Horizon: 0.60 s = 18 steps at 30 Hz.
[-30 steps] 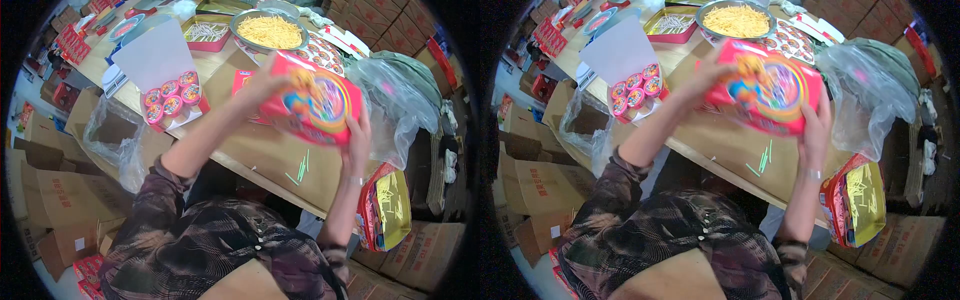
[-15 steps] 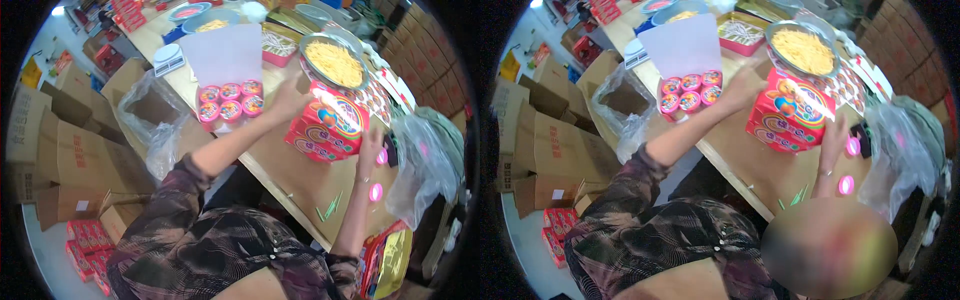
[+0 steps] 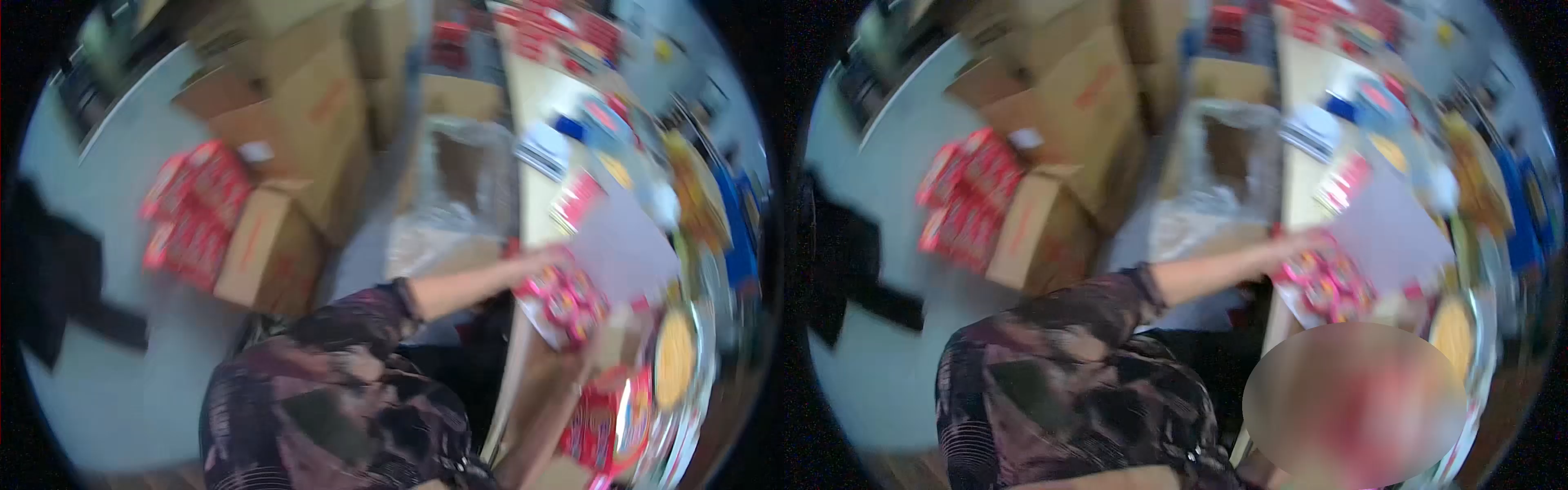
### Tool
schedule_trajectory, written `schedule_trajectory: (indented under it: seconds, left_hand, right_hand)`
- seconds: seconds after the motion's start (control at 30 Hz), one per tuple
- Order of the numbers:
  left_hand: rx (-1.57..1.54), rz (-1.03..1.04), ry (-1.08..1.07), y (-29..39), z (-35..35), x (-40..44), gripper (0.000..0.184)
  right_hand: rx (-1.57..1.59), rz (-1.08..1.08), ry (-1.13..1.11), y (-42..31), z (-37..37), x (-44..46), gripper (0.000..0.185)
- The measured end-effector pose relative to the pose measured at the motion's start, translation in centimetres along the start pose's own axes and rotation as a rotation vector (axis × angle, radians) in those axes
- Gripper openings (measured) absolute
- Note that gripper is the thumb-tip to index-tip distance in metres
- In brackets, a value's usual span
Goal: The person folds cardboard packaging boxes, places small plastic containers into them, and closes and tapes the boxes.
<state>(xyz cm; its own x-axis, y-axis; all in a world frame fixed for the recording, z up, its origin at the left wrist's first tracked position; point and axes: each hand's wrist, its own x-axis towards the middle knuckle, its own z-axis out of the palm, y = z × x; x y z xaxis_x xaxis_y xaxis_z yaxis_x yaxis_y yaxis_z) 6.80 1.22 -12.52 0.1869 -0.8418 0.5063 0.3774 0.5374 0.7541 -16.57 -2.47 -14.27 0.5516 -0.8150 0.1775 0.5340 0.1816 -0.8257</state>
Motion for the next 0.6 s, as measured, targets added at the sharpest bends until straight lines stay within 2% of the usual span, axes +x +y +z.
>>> schedule_trajectory:
  seconds: [0.1,0.13,0.23,0.27,0.3,0.4,0.47,0.53,0.6]
  left_hand:
    - [0.057,-0.390,0.224,1.9,1.4,-0.7,0.042]
    - [0.124,-0.521,0.254,3.1,1.7,-0.4,0.048]
    - [0.078,-0.580,0.246,3.9,2.8,-0.1,0.051]
    - [0.063,-0.605,0.142,4.5,3.4,-0.7,0.055]
    - [0.053,-0.631,0.031,4.5,4.5,-1.4,0.058]
    - [0.034,-0.629,-0.129,3.8,9.0,-4.6,0.068]
    - [0.009,-0.647,-0.249,2.9,11.9,-6.1,0.081]
    - [0.199,-0.595,-0.293,-1.5,14.0,-7.2,0.092]
    - [0.273,-0.549,-0.370,-3.5,15.6,-7.0,0.094]
  right_hand:
    - [-0.090,0.354,0.531,-3.6,5.5,0.2,0.048]
    - [-0.098,0.272,0.487,-4.6,8.4,-1.0,0.050]
    - [-0.277,0.122,0.456,-7.7,15.9,-4.6,0.069]
    - [-0.380,0.082,0.456,-7.7,16.5,-6.1,0.069]
    - [-0.470,0.059,0.441,-7.5,15.9,-7.3,0.069]
    - [-0.740,-0.004,0.418,-6.2,12.5,-10.7,0.070]
    - [-0.880,-0.042,0.426,-5.7,10.2,-11.6,0.070]
    - [-0.993,-0.078,0.435,-5.6,8.4,-12.2,0.070]
    - [-1.098,-0.111,0.454,-5.6,6.8,-12.8,0.070]
